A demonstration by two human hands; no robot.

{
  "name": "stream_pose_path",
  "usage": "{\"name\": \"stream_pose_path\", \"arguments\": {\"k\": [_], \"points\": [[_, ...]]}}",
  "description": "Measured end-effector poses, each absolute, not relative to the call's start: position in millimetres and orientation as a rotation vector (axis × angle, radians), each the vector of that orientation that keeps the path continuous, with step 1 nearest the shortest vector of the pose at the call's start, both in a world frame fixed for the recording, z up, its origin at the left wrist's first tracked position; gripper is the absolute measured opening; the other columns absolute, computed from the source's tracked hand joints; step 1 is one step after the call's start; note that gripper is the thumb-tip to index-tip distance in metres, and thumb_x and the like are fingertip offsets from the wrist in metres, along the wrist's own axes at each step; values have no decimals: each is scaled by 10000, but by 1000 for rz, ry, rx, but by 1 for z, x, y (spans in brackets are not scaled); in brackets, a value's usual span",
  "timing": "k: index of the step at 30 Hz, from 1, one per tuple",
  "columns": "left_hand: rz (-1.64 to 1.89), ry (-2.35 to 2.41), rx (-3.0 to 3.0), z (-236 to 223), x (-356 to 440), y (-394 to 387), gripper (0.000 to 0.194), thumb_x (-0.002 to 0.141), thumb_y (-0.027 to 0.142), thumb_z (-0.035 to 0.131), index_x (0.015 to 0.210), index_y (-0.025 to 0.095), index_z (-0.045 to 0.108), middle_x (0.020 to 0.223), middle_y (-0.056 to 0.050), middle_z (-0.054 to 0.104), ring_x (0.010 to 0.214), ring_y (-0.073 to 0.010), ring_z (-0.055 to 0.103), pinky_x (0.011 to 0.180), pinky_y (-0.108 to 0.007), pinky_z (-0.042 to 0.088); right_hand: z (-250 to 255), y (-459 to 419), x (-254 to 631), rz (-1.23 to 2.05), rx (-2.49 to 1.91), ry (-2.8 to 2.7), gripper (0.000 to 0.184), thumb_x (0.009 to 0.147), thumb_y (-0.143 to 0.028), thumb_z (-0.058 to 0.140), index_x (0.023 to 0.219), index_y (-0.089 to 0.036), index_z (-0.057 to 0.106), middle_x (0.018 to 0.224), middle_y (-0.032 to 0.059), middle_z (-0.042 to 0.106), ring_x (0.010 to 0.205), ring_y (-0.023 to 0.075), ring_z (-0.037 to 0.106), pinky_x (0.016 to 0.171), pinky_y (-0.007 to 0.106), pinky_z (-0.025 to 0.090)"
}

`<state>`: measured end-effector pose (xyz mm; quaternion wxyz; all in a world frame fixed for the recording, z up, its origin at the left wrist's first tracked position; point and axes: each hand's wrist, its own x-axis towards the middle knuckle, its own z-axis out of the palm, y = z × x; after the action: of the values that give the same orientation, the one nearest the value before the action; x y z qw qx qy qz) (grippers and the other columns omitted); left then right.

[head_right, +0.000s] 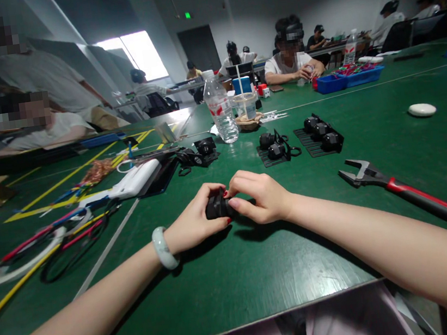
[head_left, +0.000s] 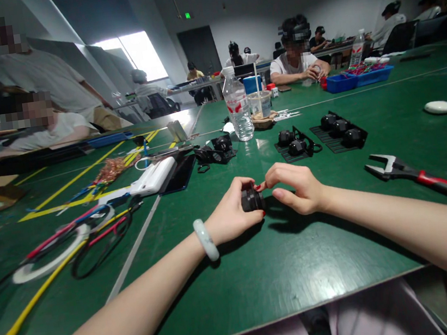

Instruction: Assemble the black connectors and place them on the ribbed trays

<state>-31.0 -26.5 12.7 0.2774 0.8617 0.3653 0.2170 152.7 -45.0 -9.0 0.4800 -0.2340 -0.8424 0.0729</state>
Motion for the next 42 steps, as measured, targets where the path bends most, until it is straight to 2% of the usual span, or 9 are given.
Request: {"name": "stream_pose_path", "arguments": {"k": [20,35,42], "points": [[541,993,2347,14,-30,-28,446,604,209,539,1011,167,363,963,-25,446,888,-170,455,797,-315,389,-9,-43,153,151,-657,-2082,210,818,-310,349,786,-149,480,773,61,523,755,145,490,690,286,413],[553,991,2297,14,-31,-29,447,608,204,545,1016,170,367,951,-21,458,859,-159,467,774,-304,401,-7,-50,152,107,-591,-1959,166,800,-276,370,776,-152,478,772,70,522,748,151,501,678,301,429],[574,969,2270,16,-29,-29,453,587,191,556,1002,171,377,976,-25,463,905,-166,463,823,-323,384,-6,-56,150,83,-486,-2030,155,788,-274,388,772,-152,482,778,74,539,751,146,515,658,281,447]]}}
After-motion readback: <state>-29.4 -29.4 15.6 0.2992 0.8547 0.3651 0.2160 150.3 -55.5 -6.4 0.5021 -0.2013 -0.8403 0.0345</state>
